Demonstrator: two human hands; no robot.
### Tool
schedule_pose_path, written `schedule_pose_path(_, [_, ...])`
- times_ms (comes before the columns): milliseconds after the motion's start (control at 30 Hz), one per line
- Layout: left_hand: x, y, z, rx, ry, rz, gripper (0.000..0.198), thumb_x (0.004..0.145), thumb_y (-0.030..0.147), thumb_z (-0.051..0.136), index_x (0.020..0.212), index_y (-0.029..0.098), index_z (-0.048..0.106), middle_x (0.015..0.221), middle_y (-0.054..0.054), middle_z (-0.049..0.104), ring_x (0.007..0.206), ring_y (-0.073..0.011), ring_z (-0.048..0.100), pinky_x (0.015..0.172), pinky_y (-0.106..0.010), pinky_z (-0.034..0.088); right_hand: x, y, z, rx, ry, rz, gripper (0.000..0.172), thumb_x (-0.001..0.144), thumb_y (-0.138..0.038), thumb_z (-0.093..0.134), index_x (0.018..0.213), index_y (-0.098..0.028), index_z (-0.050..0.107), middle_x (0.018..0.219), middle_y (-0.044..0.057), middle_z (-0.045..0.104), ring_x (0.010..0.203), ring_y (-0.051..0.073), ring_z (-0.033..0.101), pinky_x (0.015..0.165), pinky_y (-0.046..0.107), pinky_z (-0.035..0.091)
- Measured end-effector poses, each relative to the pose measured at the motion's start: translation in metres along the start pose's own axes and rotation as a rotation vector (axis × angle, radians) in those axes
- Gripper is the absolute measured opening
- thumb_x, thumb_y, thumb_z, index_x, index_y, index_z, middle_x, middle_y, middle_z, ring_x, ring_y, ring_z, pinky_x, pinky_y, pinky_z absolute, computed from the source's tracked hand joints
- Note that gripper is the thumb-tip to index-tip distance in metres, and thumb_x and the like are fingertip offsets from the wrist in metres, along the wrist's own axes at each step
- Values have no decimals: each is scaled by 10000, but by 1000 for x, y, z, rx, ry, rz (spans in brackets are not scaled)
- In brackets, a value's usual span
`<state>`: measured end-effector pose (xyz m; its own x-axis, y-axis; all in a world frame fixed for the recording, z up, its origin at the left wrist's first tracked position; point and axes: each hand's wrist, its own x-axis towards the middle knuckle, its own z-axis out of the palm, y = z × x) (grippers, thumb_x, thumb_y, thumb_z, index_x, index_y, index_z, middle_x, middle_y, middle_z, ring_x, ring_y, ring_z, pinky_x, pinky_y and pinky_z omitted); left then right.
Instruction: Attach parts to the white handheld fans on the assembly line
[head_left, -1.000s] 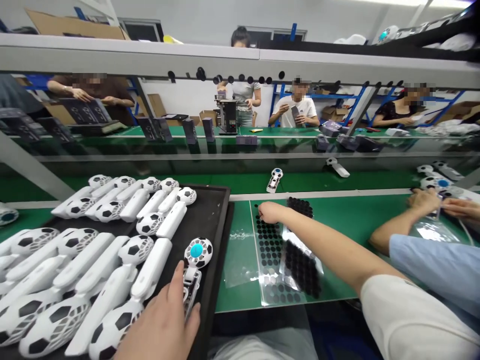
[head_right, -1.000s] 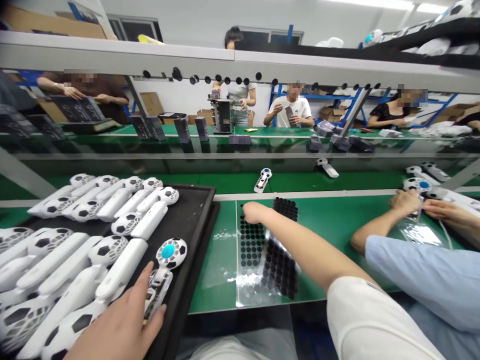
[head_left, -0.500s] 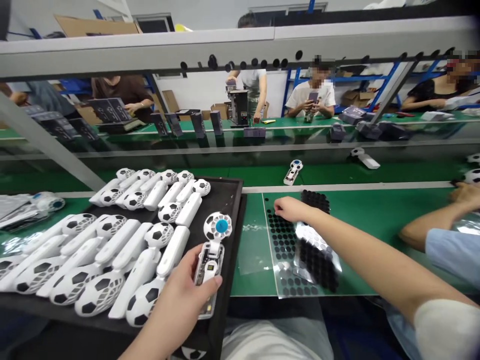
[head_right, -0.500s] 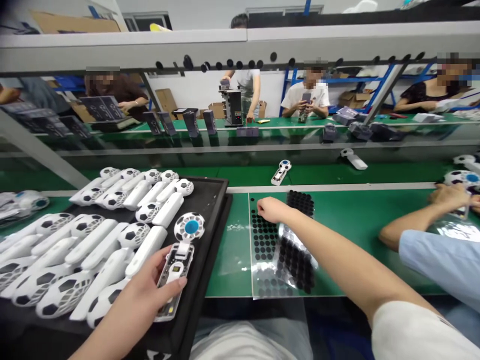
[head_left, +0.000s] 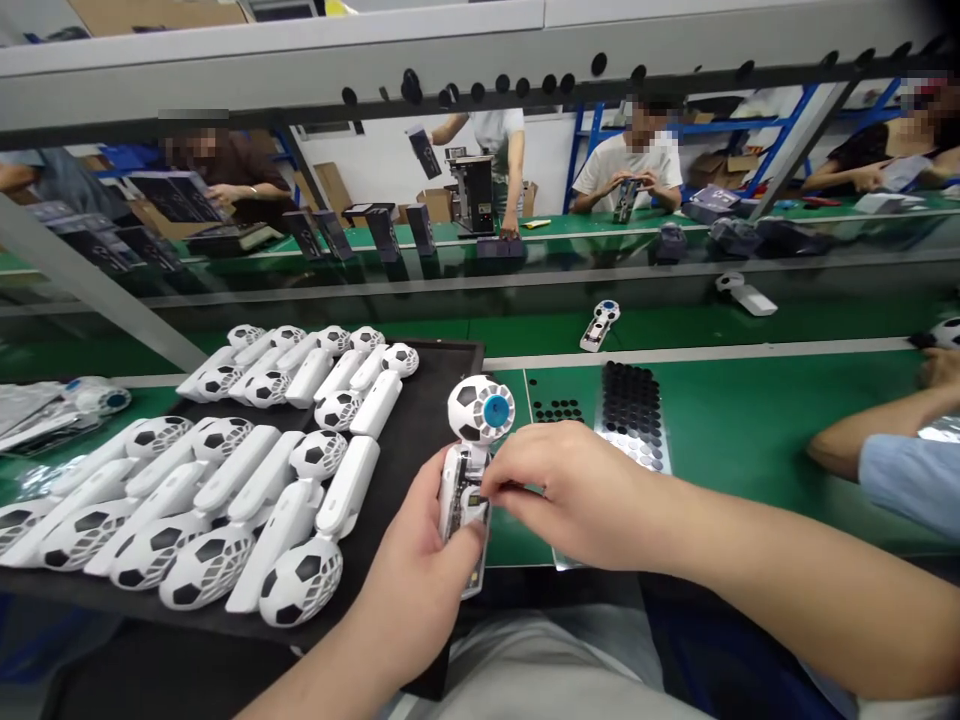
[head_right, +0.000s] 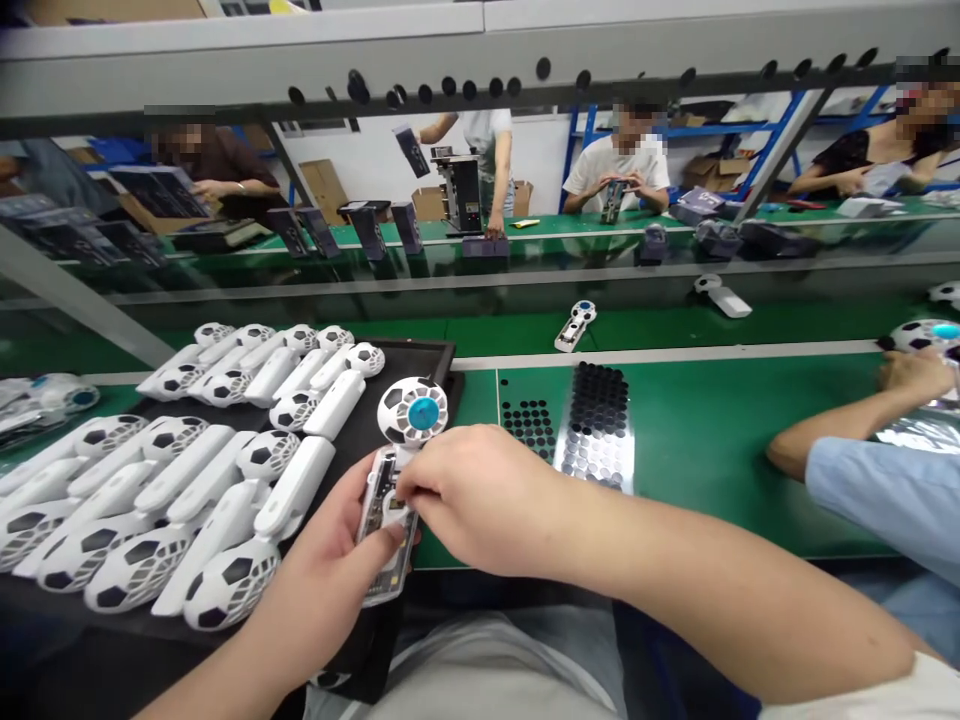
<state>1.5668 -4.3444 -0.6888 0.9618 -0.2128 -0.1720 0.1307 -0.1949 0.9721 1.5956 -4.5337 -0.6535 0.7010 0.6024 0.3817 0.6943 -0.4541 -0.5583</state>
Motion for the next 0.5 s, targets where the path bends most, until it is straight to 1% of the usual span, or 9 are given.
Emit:
schedule_pose_path(67, [-3,0,2,35,9,21,544,869,268,559,1400,260,441,1342,-56,592,1187,-236,572,1071,-389,429,0,-1,1,-30,-27,-28,181,826,-39,607,852,-179,719,834,20,728,771,167,669,707,258,484])
schedule_pose_path(133, [-5,-1,2,45,15,34,557,870,258,557,1413,271,429,1379,-48,575,1242,-238,551,1078,-379,432,0,-3,1,-58,-67,-18,182,823,-41,605,834,-183,717,817,16,719,749,162,663,679,254,478])
schedule_pose_path(200, [-6,-1,3,55,25,46,561,875,244,549,1420,280,423,1393,-40,570,1254,-236,551,1078,-371,437,-1,-6,2,-86,-91,-9,169,829,-56,607,829,-186,715,813,15,715,740,162,659,664,257,475])
schedule_pose_path(367, [-8,0,3,82,29,83,541,904,249,531,1430,268,405,1380,-43,585,1261,-231,555,1077,-351,438,0,-9,6,-126,-97,-14,159,853,-79,599,839,-188,713,824,14,722,766,167,664,681,262,477])
schedule_pose_path(500, [-9,0,4,107,33,92,534,910,259,529,1429,254,403,1374,-50,588,1257,-234,558,1060,-344,451,1,-11,6,-198,-128,-13,148,841,-73,602,840,-171,713,823,29,723,773,184,667,686,280,478])
